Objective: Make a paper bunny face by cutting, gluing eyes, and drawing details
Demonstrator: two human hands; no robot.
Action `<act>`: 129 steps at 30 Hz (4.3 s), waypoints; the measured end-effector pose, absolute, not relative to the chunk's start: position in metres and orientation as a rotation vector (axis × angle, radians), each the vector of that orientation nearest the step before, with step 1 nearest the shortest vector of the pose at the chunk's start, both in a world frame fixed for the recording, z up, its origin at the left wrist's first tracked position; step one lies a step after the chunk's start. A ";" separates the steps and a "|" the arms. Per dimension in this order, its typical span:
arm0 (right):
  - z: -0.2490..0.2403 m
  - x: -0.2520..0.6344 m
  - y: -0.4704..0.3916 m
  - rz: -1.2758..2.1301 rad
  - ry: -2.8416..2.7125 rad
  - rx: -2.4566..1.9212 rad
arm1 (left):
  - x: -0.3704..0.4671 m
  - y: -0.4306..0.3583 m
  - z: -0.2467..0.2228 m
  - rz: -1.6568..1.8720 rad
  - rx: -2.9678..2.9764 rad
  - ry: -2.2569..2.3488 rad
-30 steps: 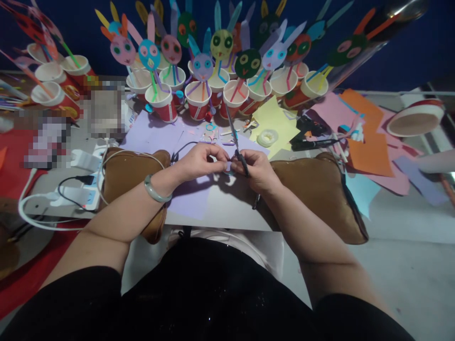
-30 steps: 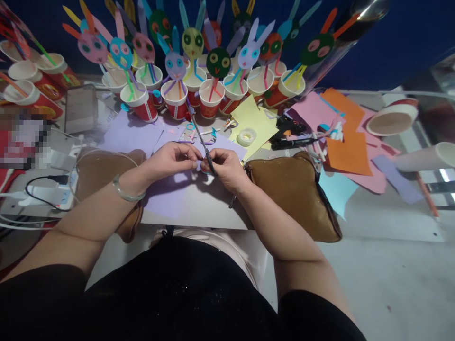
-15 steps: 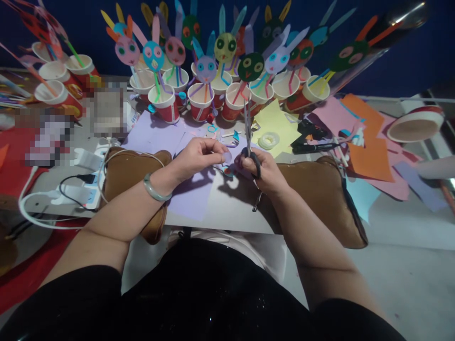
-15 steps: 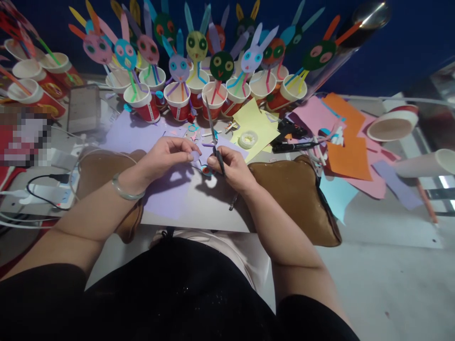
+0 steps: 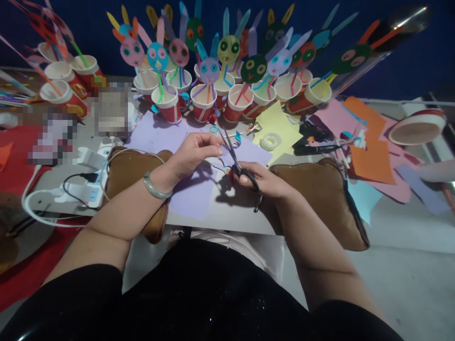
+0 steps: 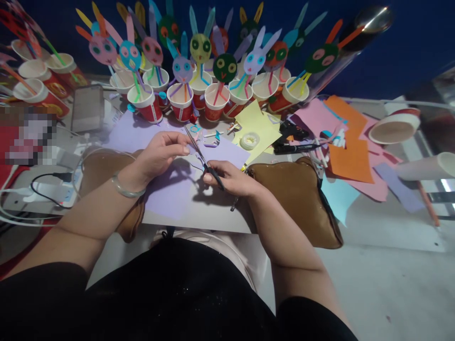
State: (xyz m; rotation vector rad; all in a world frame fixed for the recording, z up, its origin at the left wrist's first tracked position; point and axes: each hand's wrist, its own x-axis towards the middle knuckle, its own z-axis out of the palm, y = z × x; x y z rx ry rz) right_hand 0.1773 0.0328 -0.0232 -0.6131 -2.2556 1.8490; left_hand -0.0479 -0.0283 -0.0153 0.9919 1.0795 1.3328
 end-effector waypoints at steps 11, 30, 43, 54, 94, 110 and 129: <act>-0.023 0.183 0.039 2.058 -2.198 -0.603 | -0.048 -0.027 -0.016 1.242 1.023 1.038; -0.022 0.193 0.049 2.231 -2.231 -0.620 | -0.050 -0.029 -0.012 1.106 1.060 0.967; -0.022 0.188 0.046 2.054 -2.235 -0.616 | -0.048 -0.029 -0.012 1.239 0.995 1.052; -0.021 0.189 0.044 2.126 -2.198 -0.709 | -0.046 -0.027 -0.014 1.261 0.996 1.083; -0.037 0.155 0.013 1.704 -1.619 -0.961 | -0.040 -0.031 -0.026 1.112 1.304 1.146; -0.035 0.162 0.020 1.674 -1.601 -0.933 | -0.041 -0.031 -0.021 1.206 1.215 1.164; -0.033 0.168 0.026 1.839 -2.003 -0.813 | -0.043 -0.026 -0.019 1.421 1.061 1.179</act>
